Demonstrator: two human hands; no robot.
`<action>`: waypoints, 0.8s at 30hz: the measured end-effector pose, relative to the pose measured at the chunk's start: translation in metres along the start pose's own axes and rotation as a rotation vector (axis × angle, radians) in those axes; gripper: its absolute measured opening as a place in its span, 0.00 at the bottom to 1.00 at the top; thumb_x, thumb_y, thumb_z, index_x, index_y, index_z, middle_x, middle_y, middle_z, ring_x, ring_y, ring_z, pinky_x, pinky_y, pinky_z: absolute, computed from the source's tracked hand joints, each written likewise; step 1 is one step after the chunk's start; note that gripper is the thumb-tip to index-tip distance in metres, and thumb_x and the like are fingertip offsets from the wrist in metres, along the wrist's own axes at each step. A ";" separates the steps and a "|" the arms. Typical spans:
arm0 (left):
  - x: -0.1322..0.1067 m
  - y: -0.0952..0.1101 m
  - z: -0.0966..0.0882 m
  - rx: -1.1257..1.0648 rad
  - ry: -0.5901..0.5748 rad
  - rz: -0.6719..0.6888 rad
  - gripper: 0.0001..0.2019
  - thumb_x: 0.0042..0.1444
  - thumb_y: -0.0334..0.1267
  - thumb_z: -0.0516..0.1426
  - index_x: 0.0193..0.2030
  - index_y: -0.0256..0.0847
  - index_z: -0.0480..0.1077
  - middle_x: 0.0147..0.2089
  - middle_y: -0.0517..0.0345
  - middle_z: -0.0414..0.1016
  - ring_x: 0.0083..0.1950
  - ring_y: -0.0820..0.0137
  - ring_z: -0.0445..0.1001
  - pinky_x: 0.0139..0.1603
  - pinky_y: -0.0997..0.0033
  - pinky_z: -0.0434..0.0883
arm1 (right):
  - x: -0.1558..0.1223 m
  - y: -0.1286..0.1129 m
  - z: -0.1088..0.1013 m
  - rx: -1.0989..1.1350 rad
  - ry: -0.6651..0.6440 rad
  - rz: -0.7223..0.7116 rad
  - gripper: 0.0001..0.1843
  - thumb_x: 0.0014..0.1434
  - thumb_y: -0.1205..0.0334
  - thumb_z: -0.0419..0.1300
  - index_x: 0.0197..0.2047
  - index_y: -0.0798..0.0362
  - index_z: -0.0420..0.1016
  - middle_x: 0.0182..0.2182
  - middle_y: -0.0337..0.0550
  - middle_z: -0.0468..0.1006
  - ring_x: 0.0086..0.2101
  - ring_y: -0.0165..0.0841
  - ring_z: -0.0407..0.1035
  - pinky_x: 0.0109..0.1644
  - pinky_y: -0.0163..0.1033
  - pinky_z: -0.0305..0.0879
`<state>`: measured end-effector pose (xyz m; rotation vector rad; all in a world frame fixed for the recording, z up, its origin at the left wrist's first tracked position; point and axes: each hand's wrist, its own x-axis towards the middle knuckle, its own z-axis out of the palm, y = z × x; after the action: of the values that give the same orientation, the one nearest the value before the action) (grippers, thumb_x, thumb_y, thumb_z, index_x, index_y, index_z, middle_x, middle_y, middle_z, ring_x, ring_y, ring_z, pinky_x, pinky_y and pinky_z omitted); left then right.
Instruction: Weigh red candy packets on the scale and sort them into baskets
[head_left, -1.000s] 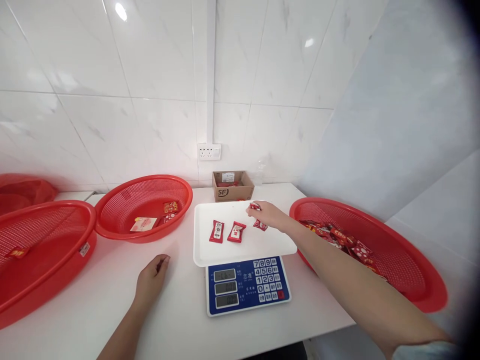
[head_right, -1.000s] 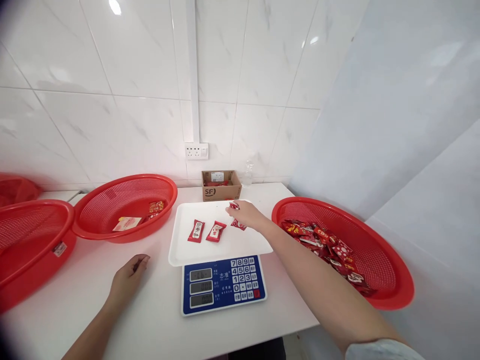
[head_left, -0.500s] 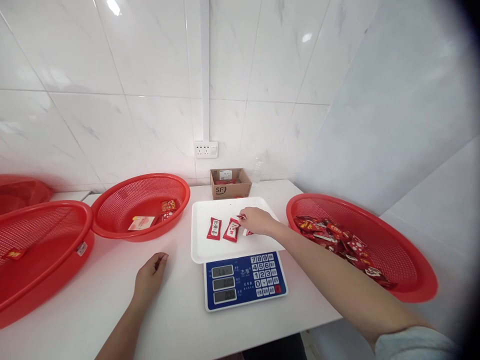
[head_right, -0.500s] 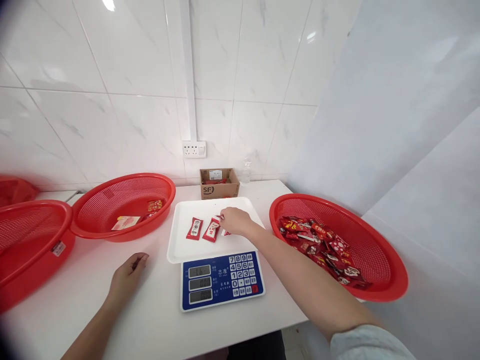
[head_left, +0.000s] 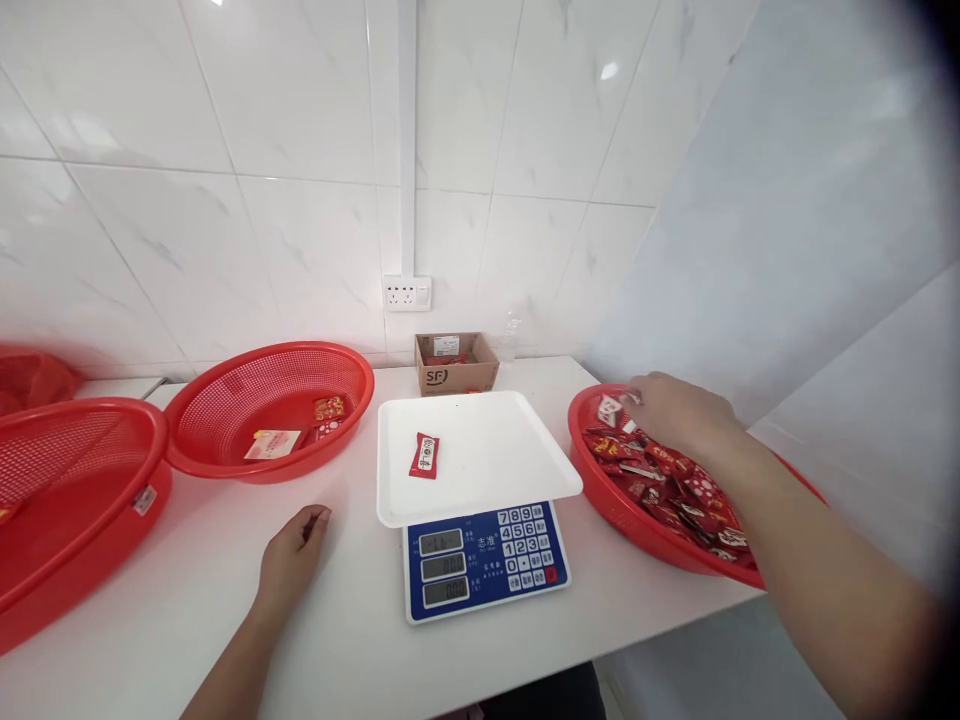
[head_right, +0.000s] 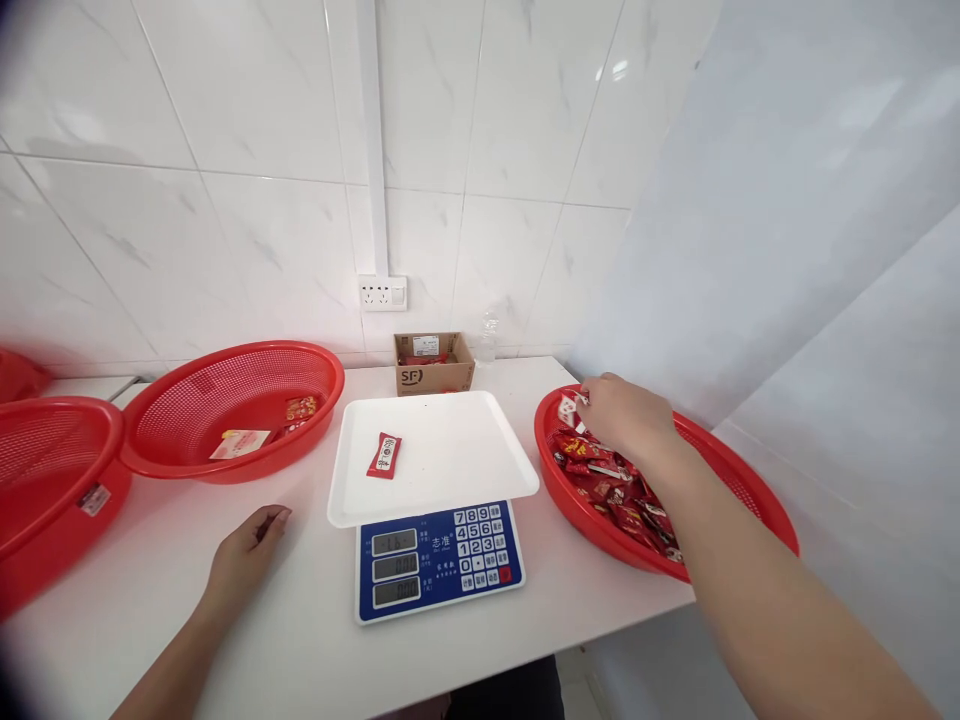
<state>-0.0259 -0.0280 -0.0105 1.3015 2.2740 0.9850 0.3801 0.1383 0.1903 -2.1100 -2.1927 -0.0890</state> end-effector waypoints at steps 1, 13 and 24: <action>0.000 0.001 0.000 0.008 -0.003 -0.003 0.16 0.54 0.51 0.47 0.34 0.45 0.69 0.29 0.62 0.74 0.31 0.68 0.72 0.31 0.73 0.68 | -0.003 0.000 0.003 0.017 0.007 -0.012 0.14 0.59 0.55 0.48 0.38 0.54 0.71 0.45 0.56 0.72 0.37 0.45 0.69 0.28 0.40 0.57; -0.003 0.001 -0.001 0.003 0.027 0.020 0.16 0.54 0.51 0.47 0.35 0.44 0.69 0.29 0.61 0.74 0.31 0.68 0.72 0.33 0.73 0.68 | -0.007 -0.135 0.074 0.502 -0.260 -0.394 0.26 0.60 0.41 0.41 0.37 0.52 0.68 0.40 0.49 0.69 0.33 0.33 0.70 0.36 0.38 0.65; -0.001 -0.001 0.002 -0.002 0.017 0.021 0.16 0.54 0.51 0.47 0.34 0.45 0.69 0.27 0.63 0.72 0.29 0.69 0.71 0.30 0.73 0.67 | -0.004 -0.123 0.074 0.480 -0.194 -0.434 0.27 0.53 0.56 0.58 0.56 0.54 0.62 0.54 0.53 0.62 0.48 0.37 0.66 0.51 0.40 0.61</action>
<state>-0.0253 -0.0282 -0.0126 1.3237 2.2761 1.0084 0.2551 0.1379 0.1199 -1.4246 -2.4274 0.5718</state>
